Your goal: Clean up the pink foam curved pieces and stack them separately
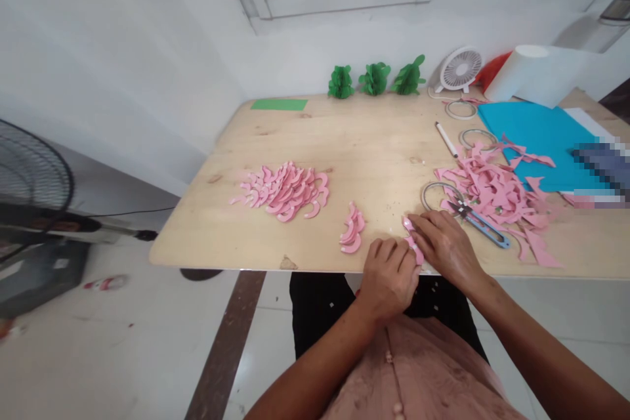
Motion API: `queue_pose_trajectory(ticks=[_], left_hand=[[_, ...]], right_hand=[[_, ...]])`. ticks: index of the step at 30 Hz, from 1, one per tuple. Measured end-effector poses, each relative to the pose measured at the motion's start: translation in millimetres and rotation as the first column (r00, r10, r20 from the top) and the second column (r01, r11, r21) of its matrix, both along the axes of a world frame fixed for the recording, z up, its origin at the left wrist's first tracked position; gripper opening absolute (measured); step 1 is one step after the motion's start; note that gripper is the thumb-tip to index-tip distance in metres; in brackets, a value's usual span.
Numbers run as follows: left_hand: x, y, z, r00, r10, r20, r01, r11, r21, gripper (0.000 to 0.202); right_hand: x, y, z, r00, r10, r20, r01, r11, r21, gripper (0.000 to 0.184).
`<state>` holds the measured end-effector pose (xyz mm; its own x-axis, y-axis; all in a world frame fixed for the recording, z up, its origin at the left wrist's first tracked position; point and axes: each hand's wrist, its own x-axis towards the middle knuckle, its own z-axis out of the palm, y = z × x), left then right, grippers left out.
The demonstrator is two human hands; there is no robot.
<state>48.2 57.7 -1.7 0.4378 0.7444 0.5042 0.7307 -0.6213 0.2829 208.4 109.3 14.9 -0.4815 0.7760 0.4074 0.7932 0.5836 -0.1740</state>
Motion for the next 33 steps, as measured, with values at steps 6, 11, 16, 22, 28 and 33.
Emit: queue_pose_trajectory(ticks=[6, 11, 16, 22, 28, 33], left_hand=[[0.5, 0.2, -0.2, 1.000, 0.009, 0.005, -0.009, 1.000, 0.008, 0.018], [0.0, 0.2, -1.0, 1.000, 0.005, 0.007, -0.005, 1.000, 0.017, 0.016], [-0.1, -0.2, -1.4, 1.000, 0.002, 0.006, -0.002, 1.000, 0.014, 0.018], [0.4, 0.0, -1.8, 1.000, 0.006, 0.008, -0.006, 1.000, 0.012, 0.018], [-0.2, -0.5, -1.1, 1.000, 0.007, 0.005, -0.008, 1.000, 0.011, 0.019], [0.1, -1.2, -1.1, 1.000, 0.007, 0.005, -0.007, 1.000, -0.002, 0.019]], right_hand=[[-0.3, 0.9, -1.9, 0.999, -0.015, -0.028, 0.014, 1.000, -0.006, 0.026], [-1.3, 0.2, 0.7, 0.999, -0.023, -0.037, 0.022, 0.999, -0.033, 0.014], [0.6, 0.7, 1.1, 1.000, 0.009, -0.005, -0.009, 0.998, -0.061, 0.016], [0.9, 0.8, 2.0, 1.000, 0.006, -0.015, -0.006, 0.999, -0.047, 0.019], [2.7, 1.9, 0.4, 0.999, 0.036, -0.026, -0.037, 0.998, -0.044, 0.020], [3.8, 2.7, -1.3, 0.998, 0.034, -0.051, -0.037, 0.997, -0.060, 0.021]])
